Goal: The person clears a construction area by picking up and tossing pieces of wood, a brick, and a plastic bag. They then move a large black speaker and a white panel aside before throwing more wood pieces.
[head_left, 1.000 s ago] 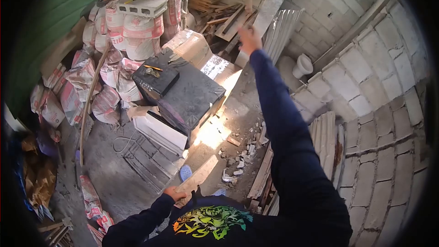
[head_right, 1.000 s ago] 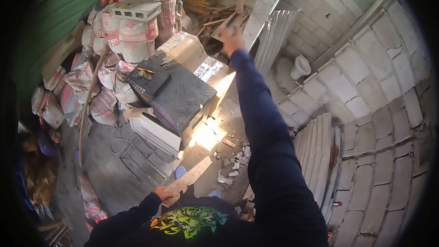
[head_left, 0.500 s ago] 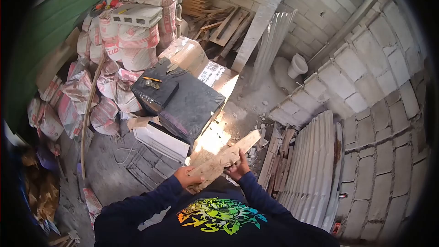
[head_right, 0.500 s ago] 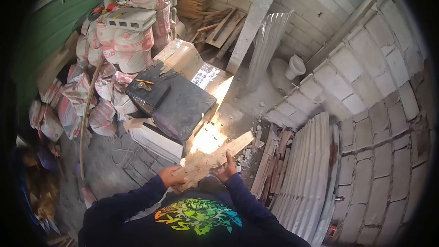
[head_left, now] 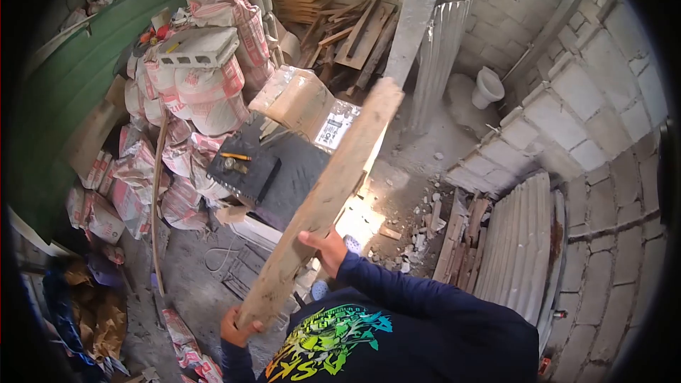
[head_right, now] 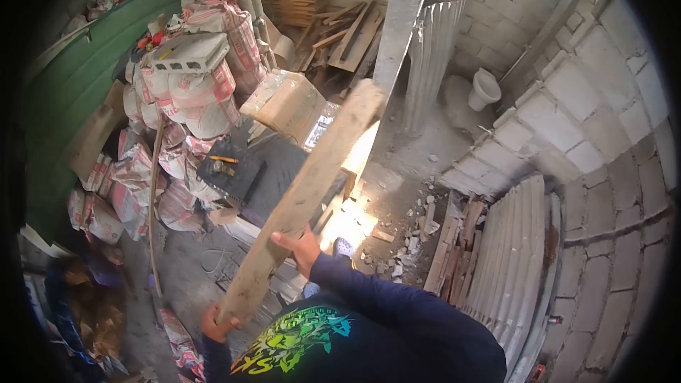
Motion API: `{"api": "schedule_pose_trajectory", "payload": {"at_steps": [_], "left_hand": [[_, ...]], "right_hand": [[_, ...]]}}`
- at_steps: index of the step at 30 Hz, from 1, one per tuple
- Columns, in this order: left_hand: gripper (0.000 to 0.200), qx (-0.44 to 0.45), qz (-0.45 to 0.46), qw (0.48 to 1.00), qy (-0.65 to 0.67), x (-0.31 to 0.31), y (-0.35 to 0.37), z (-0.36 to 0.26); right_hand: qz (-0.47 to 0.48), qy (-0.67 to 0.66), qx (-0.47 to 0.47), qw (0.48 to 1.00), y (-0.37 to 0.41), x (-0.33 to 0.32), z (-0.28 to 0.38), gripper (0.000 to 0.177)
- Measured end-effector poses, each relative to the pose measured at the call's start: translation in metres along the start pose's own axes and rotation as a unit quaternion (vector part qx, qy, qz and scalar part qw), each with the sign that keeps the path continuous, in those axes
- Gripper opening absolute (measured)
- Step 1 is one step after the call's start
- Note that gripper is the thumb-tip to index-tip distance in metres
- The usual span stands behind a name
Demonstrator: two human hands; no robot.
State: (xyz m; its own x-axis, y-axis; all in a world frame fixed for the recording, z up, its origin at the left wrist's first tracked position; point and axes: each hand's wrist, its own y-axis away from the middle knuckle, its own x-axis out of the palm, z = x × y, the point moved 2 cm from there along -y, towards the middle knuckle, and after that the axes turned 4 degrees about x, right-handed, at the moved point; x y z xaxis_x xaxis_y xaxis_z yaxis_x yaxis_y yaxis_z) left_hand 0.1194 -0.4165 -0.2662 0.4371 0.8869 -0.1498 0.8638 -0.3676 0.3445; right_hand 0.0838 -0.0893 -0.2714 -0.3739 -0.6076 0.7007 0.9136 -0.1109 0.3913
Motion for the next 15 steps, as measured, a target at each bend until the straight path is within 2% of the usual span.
{"api": "schedule_pose_trajectory", "payload": {"at_steps": [3,5,6,7,8,9,10,11,12,13,14,15], "left_hand": [[0.060,0.004,-0.077,0.997,0.006,0.036,-0.010,-0.010],[0.060,-0.003,-0.114,0.993,0.006,0.058,-0.027,-0.022],[0.061,0.092,-0.164,0.977,-0.103,0.067,-0.042,-0.021],[0.062,0.183,-0.210,0.937,-0.211,0.076,-0.057,-0.018],[0.056,0.282,-0.234,0.859,-0.358,0.089,-0.091,-0.043],[0.044,0.382,-0.204,0.817,-0.381,0.103,-0.134,-0.067],[0.035,0.214,-0.131,0.968,0.032,0.123,-0.195,-0.092],[0.027,0.153,-0.083,0.976,0.132,0.142,-0.263,-0.133],[0.036,0.173,-0.020,0.974,0.144,0.146,-0.360,-0.145],[0.046,0.316,-0.010,0.947,-0.058,0.162,-0.417,-0.216],[0.056,0.451,-0.055,0.859,-0.236,0.179,-0.470,-0.290],[0.056,0.464,-0.050,0.854,-0.230,0.188,-0.497,-0.340]], "right_hand": [[-0.008,0.024,0.044,0.999,-0.035,0.005,0.021,0.071],[-0.009,0.029,0.041,0.999,-0.069,0.000,0.040,0.072],[-0.013,0.040,0.035,0.999,-0.086,0.000,0.055,0.073],[0.002,0.058,0.003,0.998,-0.107,-0.003,0.077,0.072],[-0.013,0.068,-0.033,0.997,-0.130,-0.001,0.106,0.074],[-0.030,0.118,-0.075,0.990,-0.155,-0.002,0.141,0.068],[-0.028,0.448,-0.312,0.838,-0.208,-0.031,0.175,0.050],[-0.052,0.528,-0.344,0.774,-0.262,-0.051,0.234,0.042],[-0.083,0.600,-0.375,0.702,-0.310,-0.064,0.294,0.037],[-0.182,0.245,-0.166,0.938,-0.303,-0.040,0.352,0.056],[-0.219,0.240,-0.246,0.913,-0.340,-0.069,0.399,0.083],[-0.330,0.204,-0.292,0.874,-0.315,-0.060,0.426,0.104]]}}
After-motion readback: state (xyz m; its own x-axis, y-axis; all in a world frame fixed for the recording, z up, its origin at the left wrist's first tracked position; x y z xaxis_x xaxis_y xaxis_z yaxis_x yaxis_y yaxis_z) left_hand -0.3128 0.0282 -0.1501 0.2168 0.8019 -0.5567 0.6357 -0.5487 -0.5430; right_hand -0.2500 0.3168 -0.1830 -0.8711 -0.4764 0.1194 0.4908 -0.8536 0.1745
